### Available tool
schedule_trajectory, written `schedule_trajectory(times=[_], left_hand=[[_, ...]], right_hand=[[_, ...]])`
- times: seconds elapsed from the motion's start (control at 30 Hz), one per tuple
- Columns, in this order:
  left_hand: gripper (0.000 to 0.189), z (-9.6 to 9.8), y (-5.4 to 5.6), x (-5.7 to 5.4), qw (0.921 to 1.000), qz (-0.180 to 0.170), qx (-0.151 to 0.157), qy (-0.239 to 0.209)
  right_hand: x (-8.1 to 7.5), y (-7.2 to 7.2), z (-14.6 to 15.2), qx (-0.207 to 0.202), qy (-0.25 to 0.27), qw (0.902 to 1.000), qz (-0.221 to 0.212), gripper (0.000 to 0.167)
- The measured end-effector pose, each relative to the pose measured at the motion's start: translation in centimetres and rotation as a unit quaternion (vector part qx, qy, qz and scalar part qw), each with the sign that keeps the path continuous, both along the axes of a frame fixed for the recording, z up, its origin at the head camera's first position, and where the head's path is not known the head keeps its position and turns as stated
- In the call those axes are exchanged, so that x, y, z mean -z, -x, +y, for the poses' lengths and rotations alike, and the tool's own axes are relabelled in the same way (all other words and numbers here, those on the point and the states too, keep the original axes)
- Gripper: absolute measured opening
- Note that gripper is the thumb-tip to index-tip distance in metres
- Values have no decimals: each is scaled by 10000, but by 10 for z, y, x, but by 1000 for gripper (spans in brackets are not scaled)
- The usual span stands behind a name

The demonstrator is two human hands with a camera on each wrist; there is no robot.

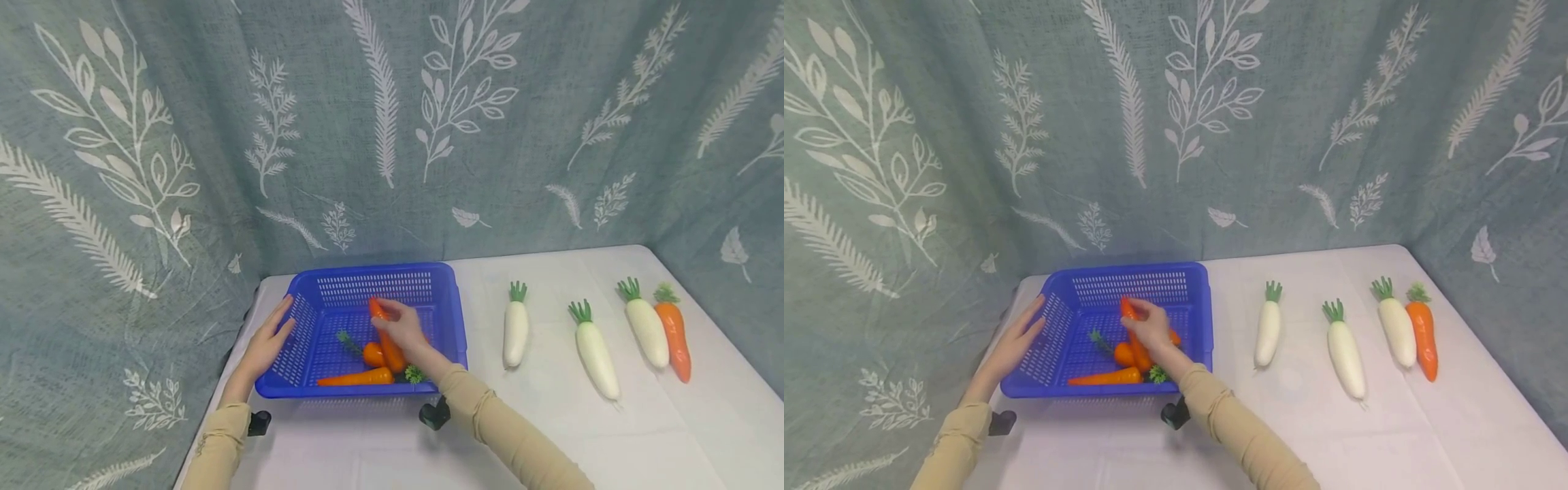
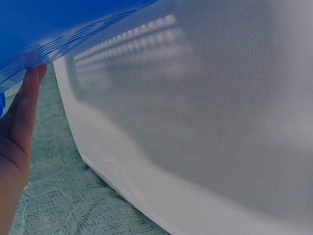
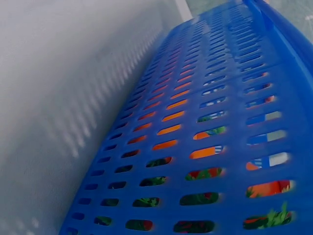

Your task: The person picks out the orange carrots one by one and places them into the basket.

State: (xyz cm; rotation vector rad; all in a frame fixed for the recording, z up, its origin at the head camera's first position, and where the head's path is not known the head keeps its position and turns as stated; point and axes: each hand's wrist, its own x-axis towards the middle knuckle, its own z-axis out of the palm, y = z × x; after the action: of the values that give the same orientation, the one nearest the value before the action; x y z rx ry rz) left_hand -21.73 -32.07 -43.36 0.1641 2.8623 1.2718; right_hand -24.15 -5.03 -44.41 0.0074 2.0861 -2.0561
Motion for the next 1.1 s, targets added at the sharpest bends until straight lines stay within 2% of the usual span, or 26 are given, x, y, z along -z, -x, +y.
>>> schedule_trajectory(times=[0.17,0.4,0.6,0.8,1.1], left_hand=[[53,-1,0,1,10000,-55,22,-38],[54,-1,-1,2,9999,-102,30,-48],[53,-1,-1,0,9999,-89,10,-53],[53,0,0,-1,9999,-89,19,-55],[54,-1,1,0,9999,-136,38,-54]], right_hand=[[1,-1,0,-313,-242,9992,9,41],[0,-3,0,-972,-569,9936,91,41],[-2,-5,0,-1443,-1057,9837,176,39],[-3,-6,-1,-1738,-1579,9708,490,38],[-1,-8,0,-2128,-1816,9578,665,36]])
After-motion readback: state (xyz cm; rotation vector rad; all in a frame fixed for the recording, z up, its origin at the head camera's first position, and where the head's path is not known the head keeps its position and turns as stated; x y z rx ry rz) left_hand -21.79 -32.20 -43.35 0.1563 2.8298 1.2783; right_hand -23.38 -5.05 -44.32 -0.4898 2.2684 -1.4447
